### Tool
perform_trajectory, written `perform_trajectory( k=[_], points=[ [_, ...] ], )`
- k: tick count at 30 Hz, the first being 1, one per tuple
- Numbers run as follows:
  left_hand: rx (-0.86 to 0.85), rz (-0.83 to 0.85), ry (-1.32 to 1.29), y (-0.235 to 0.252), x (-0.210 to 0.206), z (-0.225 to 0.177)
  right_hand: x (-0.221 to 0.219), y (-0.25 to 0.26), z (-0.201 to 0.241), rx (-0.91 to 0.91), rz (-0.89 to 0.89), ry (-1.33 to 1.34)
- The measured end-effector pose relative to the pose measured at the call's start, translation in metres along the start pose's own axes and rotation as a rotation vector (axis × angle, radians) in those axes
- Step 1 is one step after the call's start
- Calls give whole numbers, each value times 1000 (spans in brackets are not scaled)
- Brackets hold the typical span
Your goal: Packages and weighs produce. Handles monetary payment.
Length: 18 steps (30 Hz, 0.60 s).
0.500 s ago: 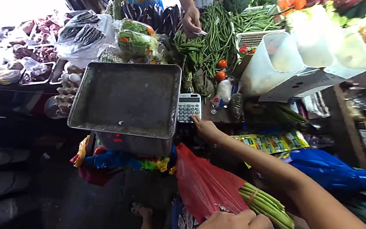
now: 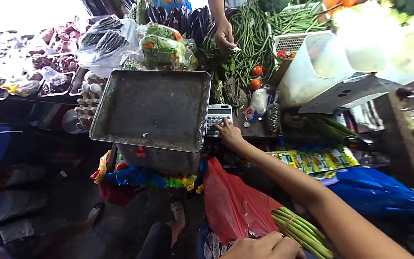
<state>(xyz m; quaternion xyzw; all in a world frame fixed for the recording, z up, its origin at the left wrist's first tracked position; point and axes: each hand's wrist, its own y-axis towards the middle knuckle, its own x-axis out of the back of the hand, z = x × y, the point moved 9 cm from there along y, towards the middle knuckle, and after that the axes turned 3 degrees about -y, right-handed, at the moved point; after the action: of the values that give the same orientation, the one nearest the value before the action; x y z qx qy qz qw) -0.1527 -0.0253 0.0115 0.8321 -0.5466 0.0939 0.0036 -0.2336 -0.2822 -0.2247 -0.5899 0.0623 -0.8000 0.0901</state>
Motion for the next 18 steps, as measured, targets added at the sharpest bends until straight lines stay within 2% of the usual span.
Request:
perform_trajectory(
  k=[5,11,13,16,18],
  points=[
    [0,-34,13,0,2,1,0,-17,7,-9,29,-18],
    [1,-63,39,4,0,0,6,8,3,-34,-24,20],
    [-16,-91,20,5,2,0,10,1,3,-17,-41,36],
    [-45,-111,3,12,3,2,3,-22,1,7,92,41],
    [-67,-133,-30,20,8,4,10,-42,-10,31,184,163]
  ],
)
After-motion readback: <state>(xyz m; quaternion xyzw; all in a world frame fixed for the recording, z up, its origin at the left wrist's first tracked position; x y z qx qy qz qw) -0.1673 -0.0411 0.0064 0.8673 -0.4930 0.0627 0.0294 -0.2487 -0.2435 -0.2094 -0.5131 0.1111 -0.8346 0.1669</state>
